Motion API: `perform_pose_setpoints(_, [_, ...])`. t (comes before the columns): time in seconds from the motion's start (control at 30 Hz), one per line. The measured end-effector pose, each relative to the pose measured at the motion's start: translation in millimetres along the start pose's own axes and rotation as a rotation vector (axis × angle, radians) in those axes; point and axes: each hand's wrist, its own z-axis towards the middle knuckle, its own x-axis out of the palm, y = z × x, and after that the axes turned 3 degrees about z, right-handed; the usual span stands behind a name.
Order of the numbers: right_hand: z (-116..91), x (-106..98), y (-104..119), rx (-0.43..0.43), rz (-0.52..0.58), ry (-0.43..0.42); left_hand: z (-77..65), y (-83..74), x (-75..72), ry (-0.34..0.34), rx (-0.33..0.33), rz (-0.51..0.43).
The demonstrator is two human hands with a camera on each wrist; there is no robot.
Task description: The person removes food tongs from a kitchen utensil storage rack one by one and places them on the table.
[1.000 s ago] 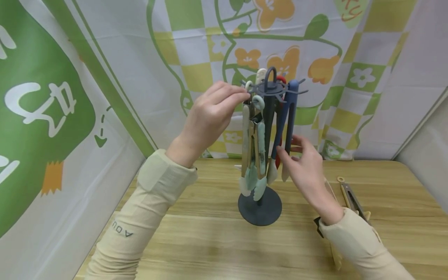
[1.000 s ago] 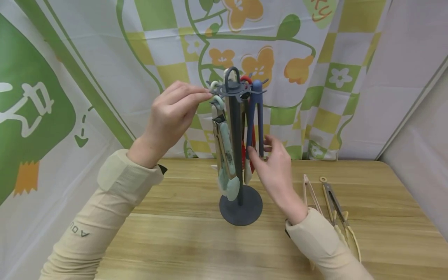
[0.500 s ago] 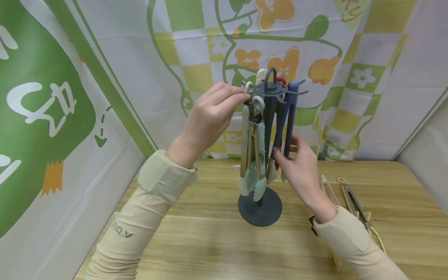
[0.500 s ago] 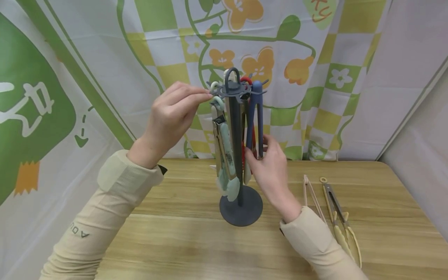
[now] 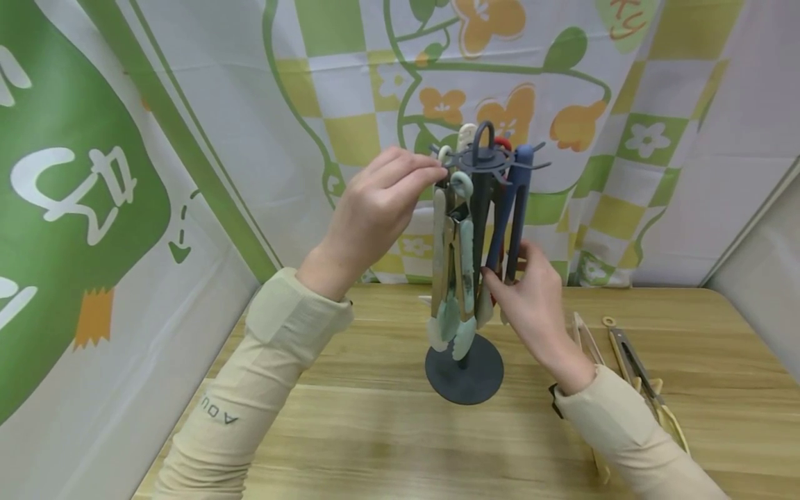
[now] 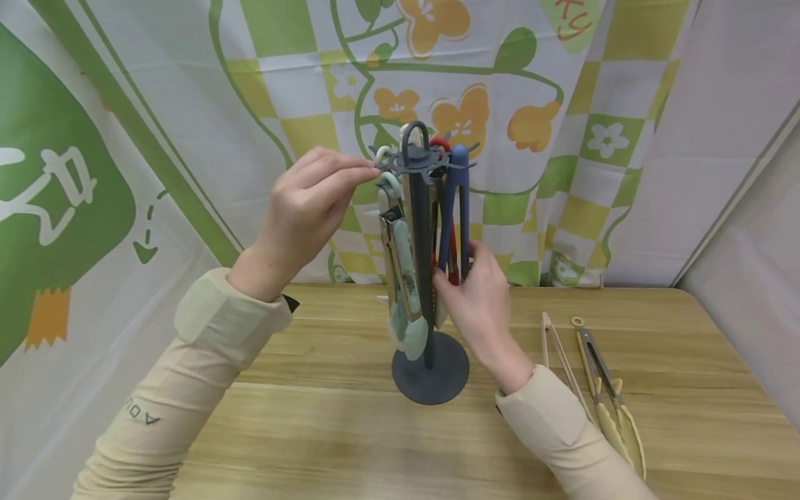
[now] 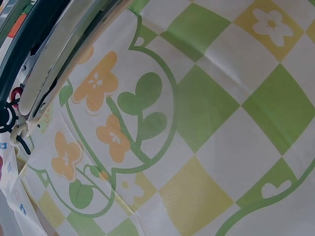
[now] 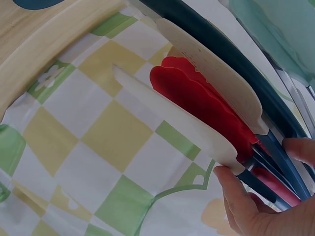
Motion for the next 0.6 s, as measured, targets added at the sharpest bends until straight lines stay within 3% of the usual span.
perform_pose_setpoints(0.6, [0.4, 3.8, -9.0, 0.015, -0.126, -0.013, 0.5, -0.5, -0.5, 0.004, -0.004, 0.008])
